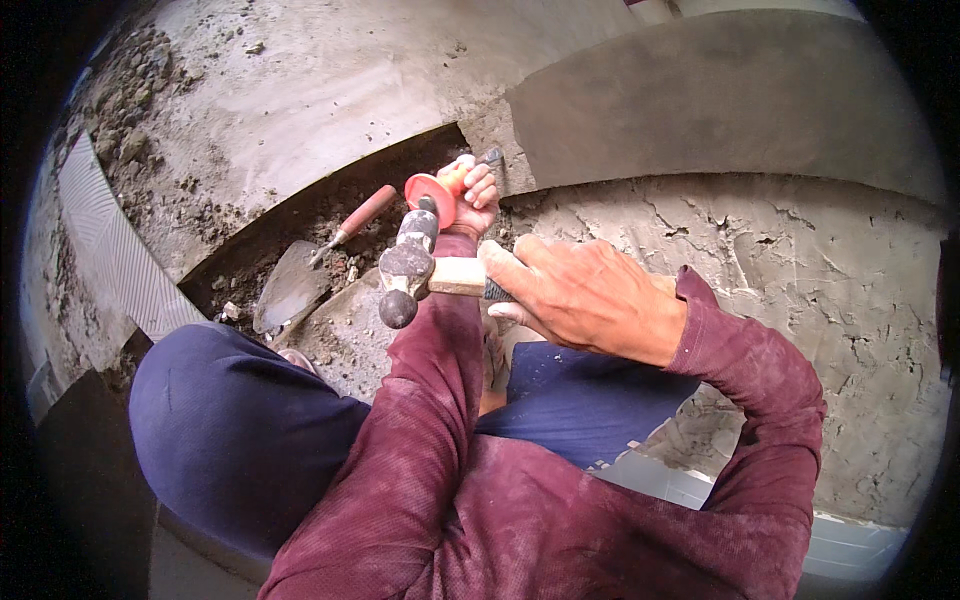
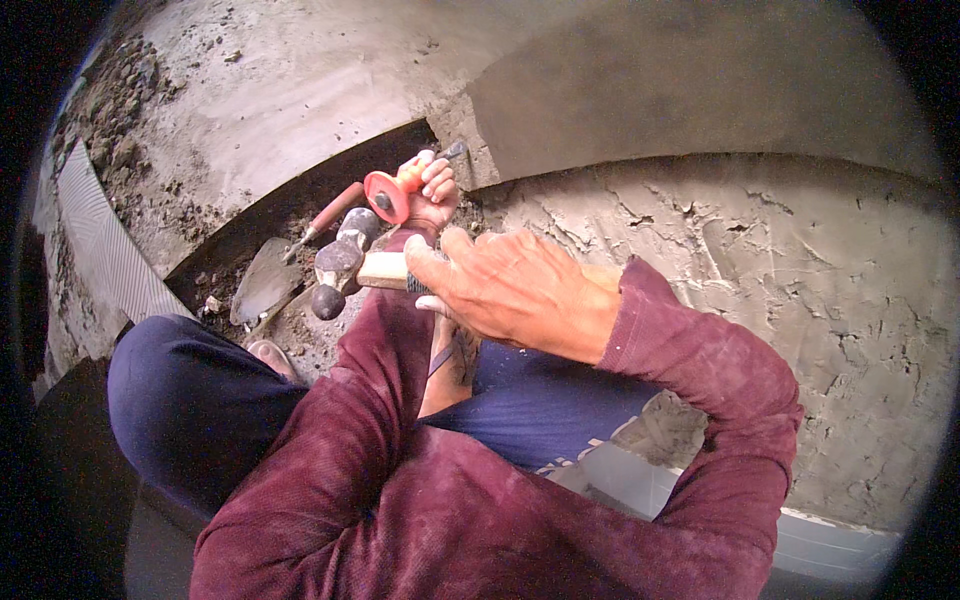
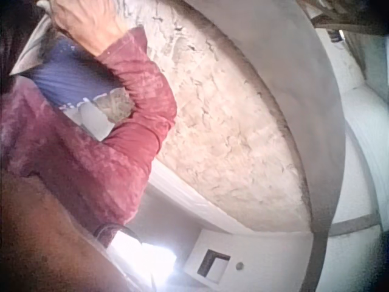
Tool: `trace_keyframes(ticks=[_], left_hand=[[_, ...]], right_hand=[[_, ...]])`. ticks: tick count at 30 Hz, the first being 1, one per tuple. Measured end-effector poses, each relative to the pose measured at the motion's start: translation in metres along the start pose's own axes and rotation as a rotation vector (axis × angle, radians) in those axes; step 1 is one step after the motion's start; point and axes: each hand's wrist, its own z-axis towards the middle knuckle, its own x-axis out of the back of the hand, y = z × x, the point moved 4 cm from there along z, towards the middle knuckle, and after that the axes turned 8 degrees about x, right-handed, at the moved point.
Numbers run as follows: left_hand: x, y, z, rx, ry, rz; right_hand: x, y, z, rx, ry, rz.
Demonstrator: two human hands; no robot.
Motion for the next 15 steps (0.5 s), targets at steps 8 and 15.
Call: trace_keyframes(ticks=[8, 15], left_hand=[[0.0, -0.001, 0.005, -0.038, 0.034, 0.021], [-0.004, -0.006, 0.011, -0.014, -0.004, -0.053]], right_hand=[[0.03, -0.023, 0.024, 0.187, 0.044, 0.044], [-0.017, 0.014, 0.041, 0.024, -0.051, 0.005]])
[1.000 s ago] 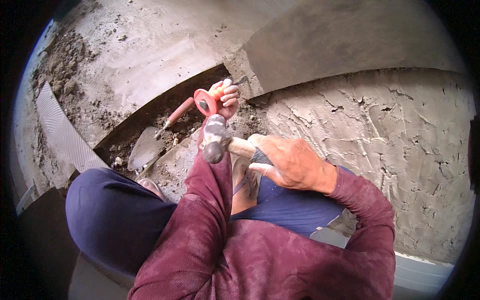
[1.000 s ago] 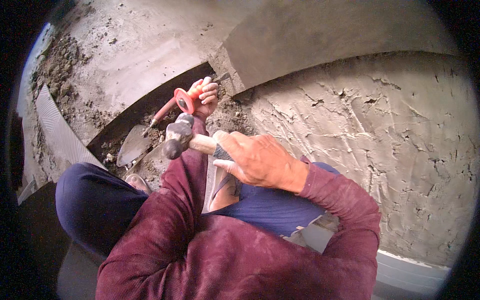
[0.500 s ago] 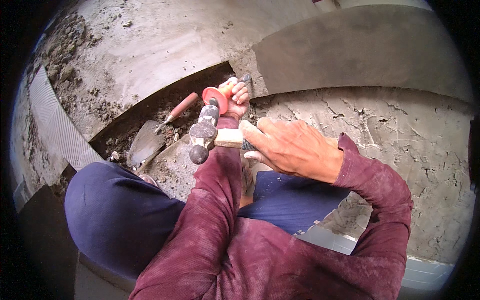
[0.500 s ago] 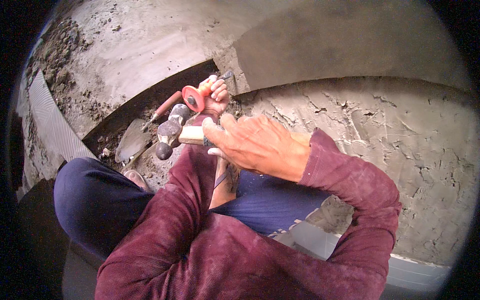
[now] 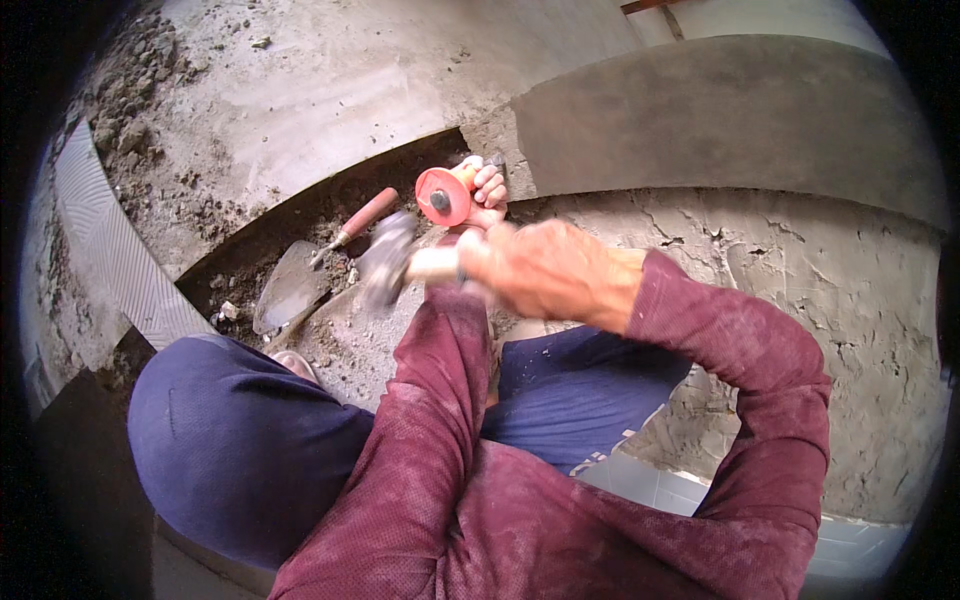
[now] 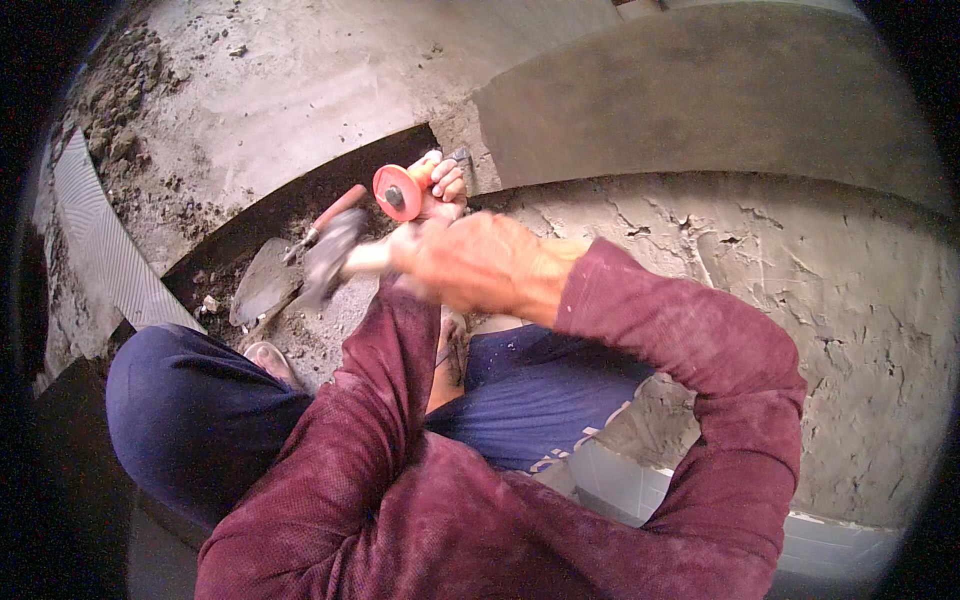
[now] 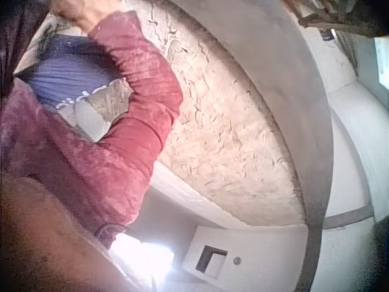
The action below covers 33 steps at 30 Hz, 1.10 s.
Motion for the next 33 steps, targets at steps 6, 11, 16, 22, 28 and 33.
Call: trace_keyframes(ticks=[6, 11, 16, 22, 28, 33], left_hand=[[0.014, 0.007, 0.002, -0.017, -0.039, 0.005], [0.0, 0.004, 0.002, -0.041, -0.015, 0.022], [0.025, 0.013, 0.006, 0.046, -0.097, 0.21], [0.02, 0.003, 0.015, 0.067, -0.179, 0.028], [0.016, -0.008, 0.008, -0.022, 0.057, 0.045], [0.023, 0.008, 0.02, 0.088, -0.14, 0.122]], right_hand=[[0.013, -0.009, 0.005, -0.057, -0.018, 0.01], [0.046, -0.049, 0.022, 0.272, 0.245, 0.051], [0.003, 0.033, 0.005, -0.285, -0.104, -0.003], [0.036, -0.014, 0.003, 0.022, 0.194, 0.035], [0.011, 0.007, -0.013, -0.072, -0.028, -0.015], [0.015, 0.015, -0.011, -0.172, -0.087, -0.133]])
